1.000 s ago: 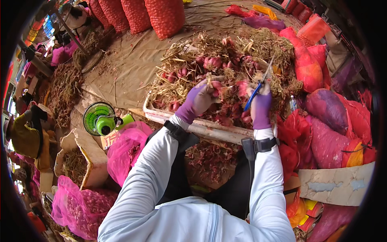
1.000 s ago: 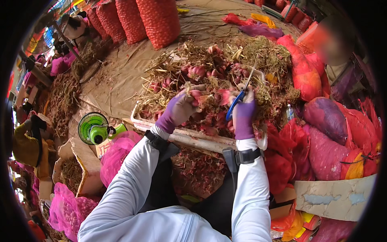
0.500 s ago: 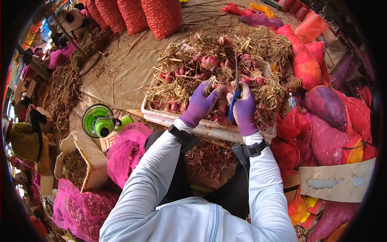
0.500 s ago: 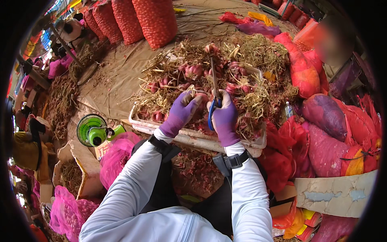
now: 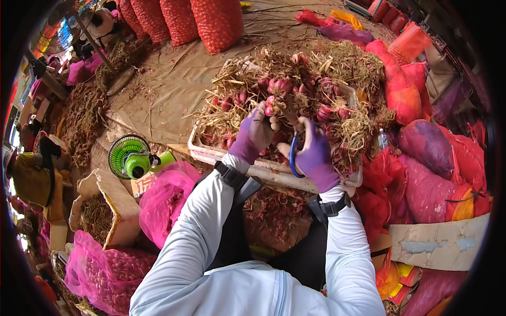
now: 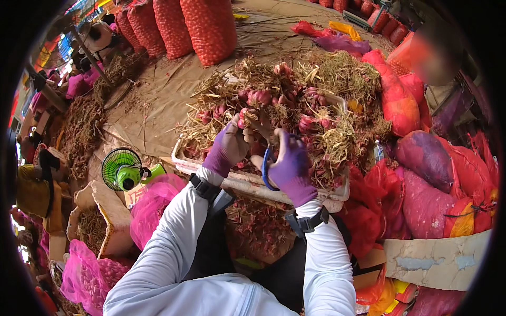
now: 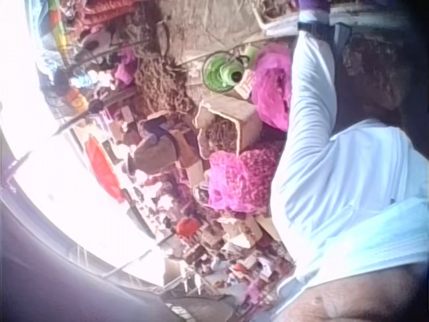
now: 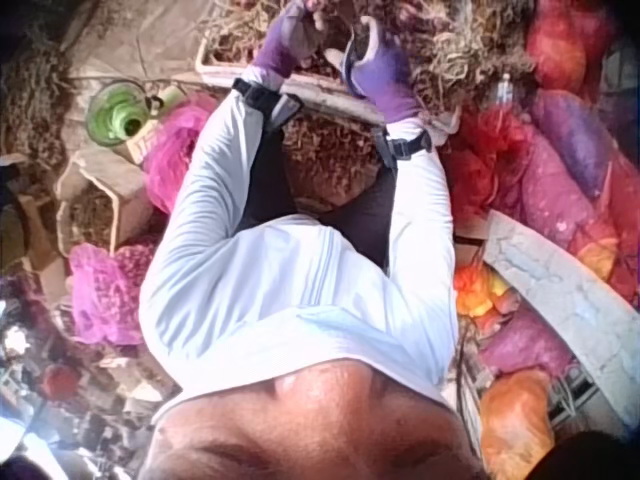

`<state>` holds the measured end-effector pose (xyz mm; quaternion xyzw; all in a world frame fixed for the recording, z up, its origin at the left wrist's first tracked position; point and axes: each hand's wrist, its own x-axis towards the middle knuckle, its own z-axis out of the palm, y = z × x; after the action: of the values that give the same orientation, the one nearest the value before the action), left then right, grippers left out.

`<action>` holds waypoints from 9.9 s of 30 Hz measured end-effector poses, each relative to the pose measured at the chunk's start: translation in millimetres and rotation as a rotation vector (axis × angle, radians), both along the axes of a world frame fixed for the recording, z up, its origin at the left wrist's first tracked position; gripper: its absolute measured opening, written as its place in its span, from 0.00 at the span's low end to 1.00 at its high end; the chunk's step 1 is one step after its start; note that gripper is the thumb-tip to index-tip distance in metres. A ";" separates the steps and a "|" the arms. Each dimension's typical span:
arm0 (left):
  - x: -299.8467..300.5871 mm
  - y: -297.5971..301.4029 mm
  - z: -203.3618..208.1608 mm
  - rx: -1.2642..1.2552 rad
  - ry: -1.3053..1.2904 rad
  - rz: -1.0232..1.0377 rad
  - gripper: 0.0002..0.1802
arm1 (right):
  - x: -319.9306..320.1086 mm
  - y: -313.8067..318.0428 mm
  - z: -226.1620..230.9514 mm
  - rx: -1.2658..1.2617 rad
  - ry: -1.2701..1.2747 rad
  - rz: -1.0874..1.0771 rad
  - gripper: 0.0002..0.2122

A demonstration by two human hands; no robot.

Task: Trim the roots and dried tops from red onions using scissors.

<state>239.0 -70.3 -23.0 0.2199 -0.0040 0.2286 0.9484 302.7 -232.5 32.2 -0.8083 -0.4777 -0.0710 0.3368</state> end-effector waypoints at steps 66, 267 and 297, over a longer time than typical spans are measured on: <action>-2.1 -26.1 21.4 0.392 0.375 0.431 0.15 | -8.8 2.5 -27.9 -0.229 -0.244 -0.274 0.24; -385.9 100.8 -113.1 0.476 1.578 -0.433 0.24 | -11.0 -12.2 -9.4 -0.046 0.655 0.086 0.19; -84.0 80.2 4.9 1.766 1.133 0.308 0.24 | -30.7 50.0 -23.1 -0.410 1.527 0.336 0.18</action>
<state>155.0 9.9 -18.0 0.9035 0.3021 0.1265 0.2764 271.9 -182.5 9.0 -0.5969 -0.2346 0.6412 0.4214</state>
